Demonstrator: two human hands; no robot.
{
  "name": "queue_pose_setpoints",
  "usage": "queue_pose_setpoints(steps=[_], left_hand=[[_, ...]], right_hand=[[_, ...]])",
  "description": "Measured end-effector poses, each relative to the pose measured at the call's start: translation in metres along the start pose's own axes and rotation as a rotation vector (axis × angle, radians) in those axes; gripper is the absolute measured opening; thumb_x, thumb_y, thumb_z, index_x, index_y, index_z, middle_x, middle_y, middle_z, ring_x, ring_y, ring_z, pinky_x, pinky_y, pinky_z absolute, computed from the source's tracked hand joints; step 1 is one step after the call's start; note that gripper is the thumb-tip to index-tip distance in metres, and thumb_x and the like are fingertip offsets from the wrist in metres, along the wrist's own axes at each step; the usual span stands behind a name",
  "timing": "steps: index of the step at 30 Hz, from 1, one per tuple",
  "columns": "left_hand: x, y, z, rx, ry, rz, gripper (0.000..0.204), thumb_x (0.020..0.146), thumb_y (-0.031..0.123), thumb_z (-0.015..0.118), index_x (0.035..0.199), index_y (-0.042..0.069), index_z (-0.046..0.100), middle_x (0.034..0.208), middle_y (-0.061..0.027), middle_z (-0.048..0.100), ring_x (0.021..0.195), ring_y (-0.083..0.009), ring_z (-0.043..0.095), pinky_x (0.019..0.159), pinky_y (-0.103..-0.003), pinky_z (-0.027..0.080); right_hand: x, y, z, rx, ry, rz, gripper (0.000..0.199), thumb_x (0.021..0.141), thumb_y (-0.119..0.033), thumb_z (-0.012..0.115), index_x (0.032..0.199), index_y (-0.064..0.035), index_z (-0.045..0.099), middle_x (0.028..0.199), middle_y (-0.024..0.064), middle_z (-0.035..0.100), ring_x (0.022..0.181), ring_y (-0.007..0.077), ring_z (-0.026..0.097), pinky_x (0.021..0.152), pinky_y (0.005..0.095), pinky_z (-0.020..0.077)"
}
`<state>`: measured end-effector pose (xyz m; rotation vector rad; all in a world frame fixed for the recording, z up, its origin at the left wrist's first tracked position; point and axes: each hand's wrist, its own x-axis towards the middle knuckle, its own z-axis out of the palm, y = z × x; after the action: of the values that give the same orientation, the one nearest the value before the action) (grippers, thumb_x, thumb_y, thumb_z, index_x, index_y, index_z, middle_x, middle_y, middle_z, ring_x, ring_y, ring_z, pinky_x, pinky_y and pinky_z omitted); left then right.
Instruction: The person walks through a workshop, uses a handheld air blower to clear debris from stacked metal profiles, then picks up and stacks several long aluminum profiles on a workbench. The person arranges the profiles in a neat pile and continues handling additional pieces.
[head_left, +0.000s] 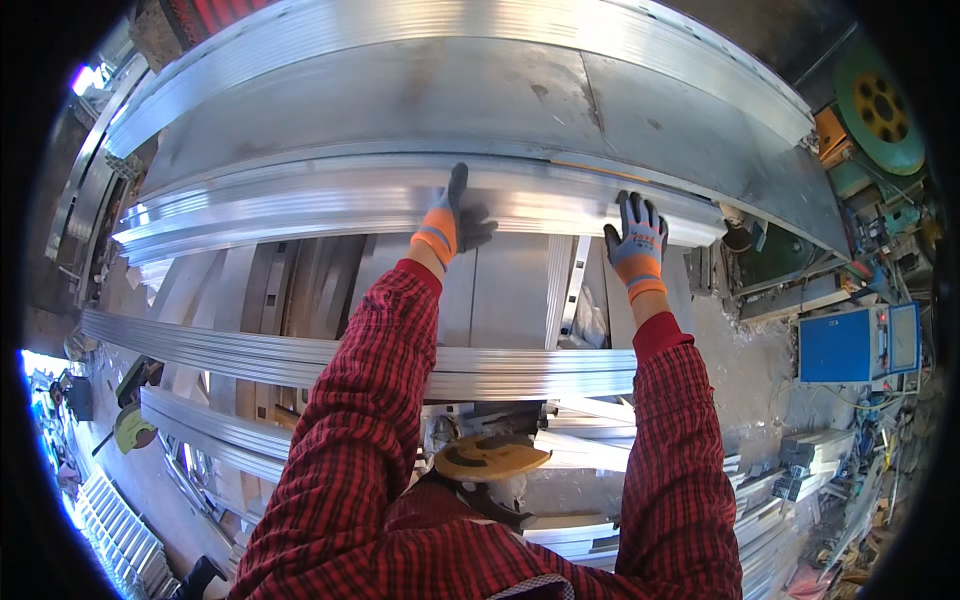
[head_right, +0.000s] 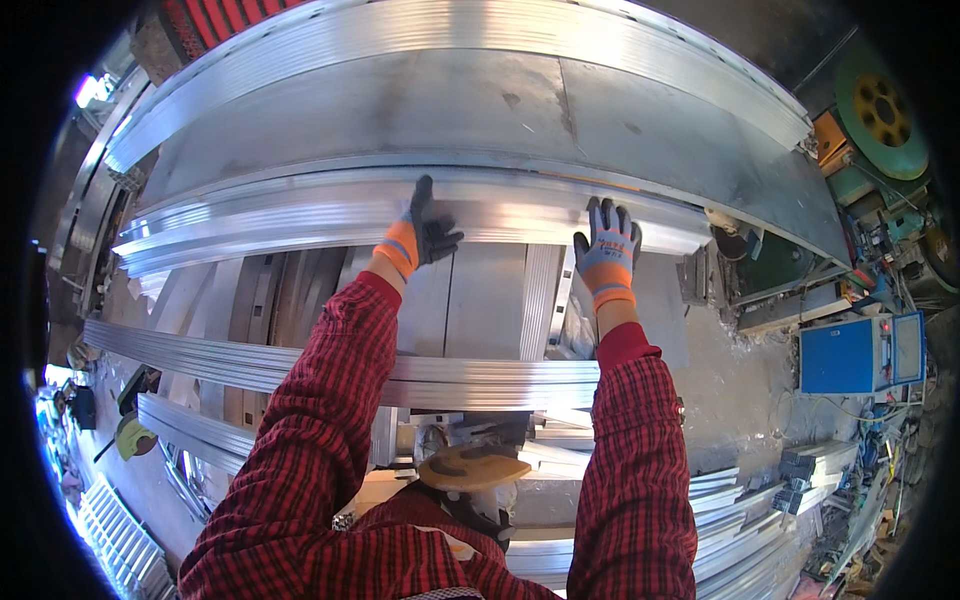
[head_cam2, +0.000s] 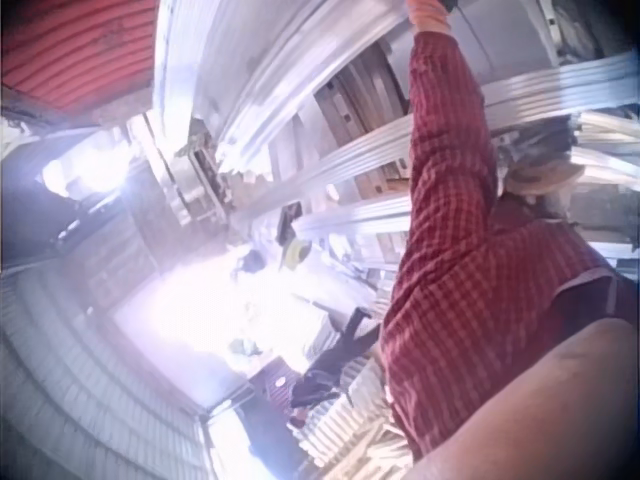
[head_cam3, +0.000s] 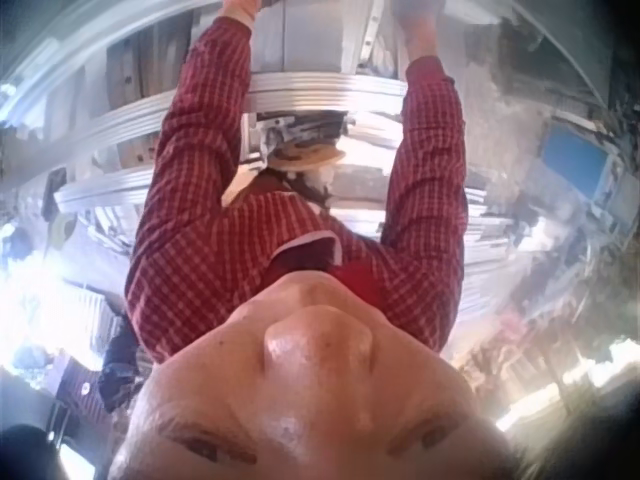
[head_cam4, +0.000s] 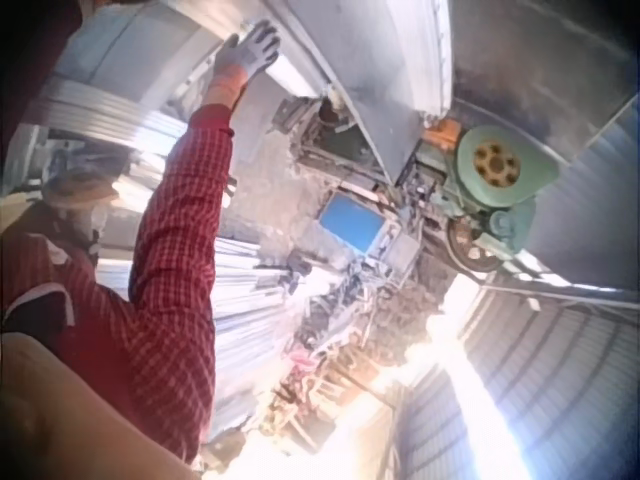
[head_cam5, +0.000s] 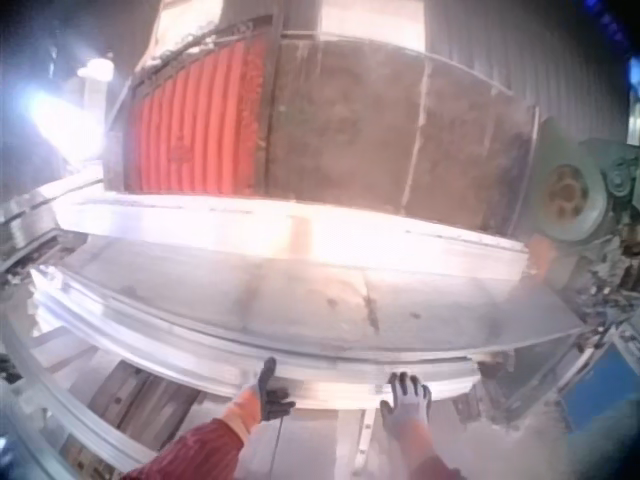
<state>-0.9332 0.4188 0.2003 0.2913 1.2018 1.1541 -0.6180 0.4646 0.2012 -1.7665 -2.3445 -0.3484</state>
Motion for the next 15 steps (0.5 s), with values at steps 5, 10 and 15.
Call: queue_pose_setpoints(steps=[5, 10, 15], left_hand=[[0.010, -0.011, -0.025, 0.141, 0.016, -0.105, 0.098, 0.060, 0.085, 0.063, 0.113, 0.003, 0.055, 0.091, -0.0108, 0.065, 0.089, -0.0353, 0.068, 0.082, -0.046, 0.053], [0.000, -0.008, -0.032, 0.073, -0.034, -0.118, 0.120, 0.059, 0.086, 0.063, 0.137, -0.002, 0.039, 0.121, -0.0201, 0.057, 0.104, -0.0378, 0.063, 0.090, -0.048, 0.051], [-0.008, 0.006, -0.055, -0.113, -0.041, -0.130, 0.125, 0.060, 0.083, 0.066, 0.146, 0.001, 0.027, 0.138, -0.0231, 0.042, 0.117, -0.0398, 0.055, 0.094, -0.050, 0.049]], right_hand=[[-0.007, -0.010, 0.014, 0.020, -0.071, -0.006, 0.067, 0.090, -0.037, 0.056, 0.149, -0.0154, 0.033, 0.152, 0.0121, 0.033, 0.139, 0.0354, 0.029, 0.114, 0.0488, 0.0216], [-0.015, 0.005, 0.021, 0.136, 0.063, -0.034, 0.075, 0.083, -0.031, 0.065, 0.149, -0.0147, 0.033, 0.153, 0.0135, 0.032, 0.140, 0.0355, 0.028, 0.114, 0.0478, 0.0224], [-0.021, -0.006, 0.022, 0.148, 0.067, -0.053, 0.081, 0.078, -0.031, 0.071, 0.148, -0.0172, 0.035, 0.153, 0.0128, 0.033, 0.140, 0.0353, 0.028, 0.114, 0.0478, 0.0224]])
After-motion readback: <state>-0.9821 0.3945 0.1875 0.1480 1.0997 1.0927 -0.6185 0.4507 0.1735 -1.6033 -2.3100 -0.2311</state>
